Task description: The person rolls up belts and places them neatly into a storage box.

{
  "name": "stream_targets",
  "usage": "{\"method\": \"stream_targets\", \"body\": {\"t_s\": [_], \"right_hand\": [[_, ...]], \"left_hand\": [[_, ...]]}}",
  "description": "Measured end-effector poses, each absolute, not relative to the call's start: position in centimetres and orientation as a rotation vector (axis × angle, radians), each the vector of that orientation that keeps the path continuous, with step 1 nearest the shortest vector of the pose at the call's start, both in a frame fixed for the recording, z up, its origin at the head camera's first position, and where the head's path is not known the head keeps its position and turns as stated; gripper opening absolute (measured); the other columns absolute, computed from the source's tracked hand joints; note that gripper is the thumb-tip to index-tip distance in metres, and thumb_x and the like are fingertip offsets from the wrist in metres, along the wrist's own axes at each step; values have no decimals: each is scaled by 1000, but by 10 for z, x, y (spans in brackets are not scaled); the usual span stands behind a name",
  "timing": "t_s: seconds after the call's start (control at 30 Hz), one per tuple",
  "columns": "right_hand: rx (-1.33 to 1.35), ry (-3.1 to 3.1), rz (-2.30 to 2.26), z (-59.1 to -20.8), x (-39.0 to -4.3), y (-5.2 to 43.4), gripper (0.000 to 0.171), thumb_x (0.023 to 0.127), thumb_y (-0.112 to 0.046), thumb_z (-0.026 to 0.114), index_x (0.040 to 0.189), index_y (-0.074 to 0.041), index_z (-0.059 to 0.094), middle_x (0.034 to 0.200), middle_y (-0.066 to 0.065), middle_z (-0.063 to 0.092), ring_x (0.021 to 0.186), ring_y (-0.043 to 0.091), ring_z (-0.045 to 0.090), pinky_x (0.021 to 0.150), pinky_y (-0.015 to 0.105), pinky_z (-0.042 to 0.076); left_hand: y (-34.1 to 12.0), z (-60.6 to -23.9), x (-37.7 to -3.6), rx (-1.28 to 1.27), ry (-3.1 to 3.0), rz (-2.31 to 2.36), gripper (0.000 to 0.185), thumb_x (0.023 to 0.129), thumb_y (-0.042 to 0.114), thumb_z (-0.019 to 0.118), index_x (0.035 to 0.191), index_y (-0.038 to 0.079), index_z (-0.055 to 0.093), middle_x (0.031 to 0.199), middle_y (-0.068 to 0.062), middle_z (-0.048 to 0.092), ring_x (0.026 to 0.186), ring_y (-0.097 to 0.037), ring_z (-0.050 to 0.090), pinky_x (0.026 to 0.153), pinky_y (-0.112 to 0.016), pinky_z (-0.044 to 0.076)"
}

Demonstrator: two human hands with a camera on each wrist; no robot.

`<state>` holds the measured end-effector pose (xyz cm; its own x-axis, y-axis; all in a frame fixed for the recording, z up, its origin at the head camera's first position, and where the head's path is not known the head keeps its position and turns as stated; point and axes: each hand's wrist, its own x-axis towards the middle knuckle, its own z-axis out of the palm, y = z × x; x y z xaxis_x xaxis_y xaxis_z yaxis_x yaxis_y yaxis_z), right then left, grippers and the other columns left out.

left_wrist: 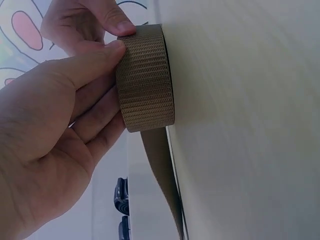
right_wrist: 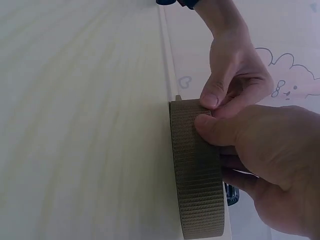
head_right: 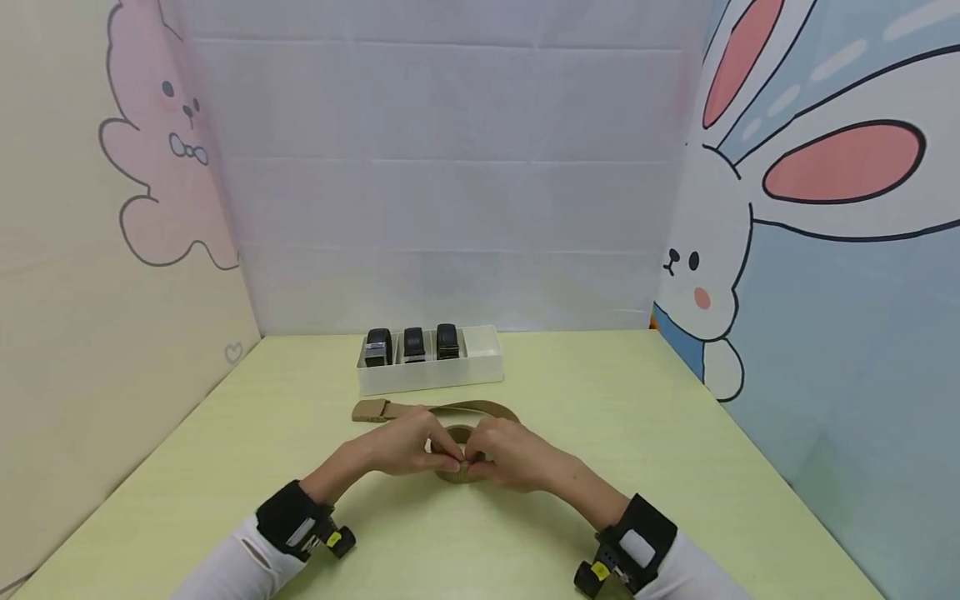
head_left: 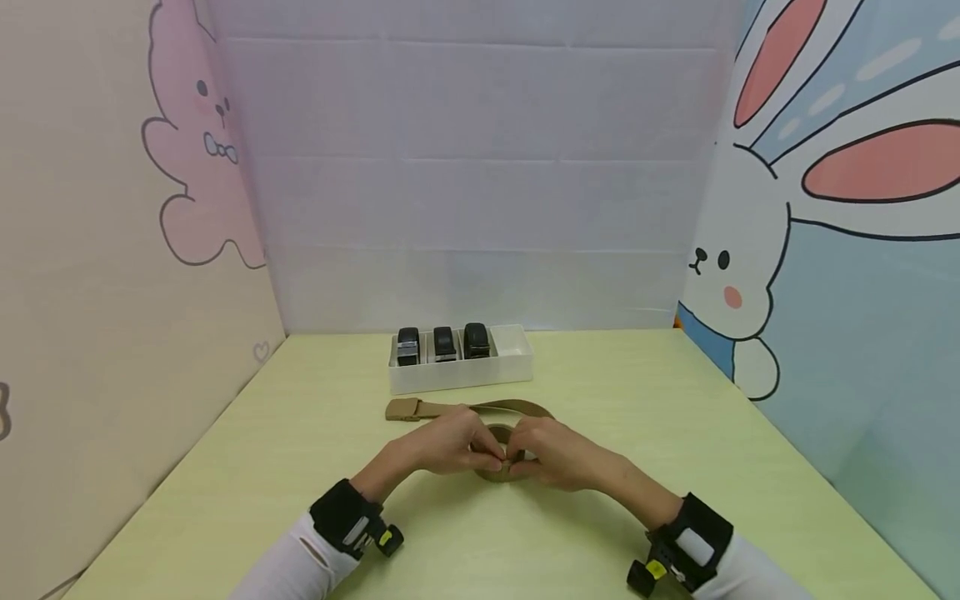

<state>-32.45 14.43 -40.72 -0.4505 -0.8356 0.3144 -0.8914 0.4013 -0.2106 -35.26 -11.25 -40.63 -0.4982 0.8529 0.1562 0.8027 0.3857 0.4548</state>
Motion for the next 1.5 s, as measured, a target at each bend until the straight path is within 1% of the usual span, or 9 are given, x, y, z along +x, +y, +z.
{"method": "stream_targets", "body": {"t_s": [0.23,0.5,0.6,0.83,1.13,1.2,1.3,1.4,1.5], "right_hand": [[1555,-2518,456,-405,-326,146,4,99,-10,86,101,-13,84,99,-3,82,97,11,72,86,25,59],[1554,-2518,446,-403,-328,147,4,98,-12,87,100,-14,85,99,-5,83,99,11,74,89,28,60],[1560,-2516,453,-403,-328,146,4,99,-11,87,101,-14,85,101,-4,83,101,12,75,90,28,61],[1561,-2524,473,-404,-328,145,4,99,-9,87,100,-13,85,100,-4,83,101,12,75,90,28,61],[1552,-2532,476,-402,-327,146,4,97,-9,88,99,-12,86,98,-2,82,96,11,75,86,25,60],[1543,-2542,471,-402,-328,148,5,97,-9,89,98,-12,85,97,-3,82,94,10,74,85,25,60],[1520,-2563,457,-402,-330,151,6,97,-9,89,96,-13,85,95,-4,80,91,10,72,84,25,58],[1503,-2577,457,-401,-333,155,8,96,-7,89,95,-13,84,94,-4,80,89,11,71,83,26,57],[1505,-2574,466,-401,-336,157,8,96,-6,89,95,-13,84,93,-4,80,88,12,70,80,25,56]], "left_hand": [[-128,-395,-364,1476,2693,853,14,108,18,78,112,12,90,104,1,89,84,4,74,77,-18,59],[-169,-430,-438,1283,2966,532,41,103,27,84,136,2,79,134,-14,83,122,-33,79,105,-49,64],[-185,-456,-469,1211,3021,375,40,98,32,89,127,7,82,122,-9,83,111,-28,77,98,-46,63],[-192,-461,-477,1139,3037,273,14,99,27,88,92,16,84,82,11,69,71,-6,54,66,-27,46],[-189,-431,-447,1195,2966,413,41,103,14,80,64,20,70,57,13,48,51,-1,38,50,-26,36],[-183,-416,-429,1212,2943,425,34,101,10,81,68,13,77,58,9,59,52,-2,44,50,-26,42],[-171,-392,-397,1171,2935,414,7,98,5,83,93,2,88,71,0,78,57,-4,61,58,-25,54],[-162,-384,-376,1128,2887,472,22,98,0,81,120,-2,84,77,-5,83,59,-5,72,63,-21,58],[-156,-384,-364,1134,2802,549,22,100,-3,77,122,-1,82,71,-4,81,54,-5,72,60,-20,55]]}}
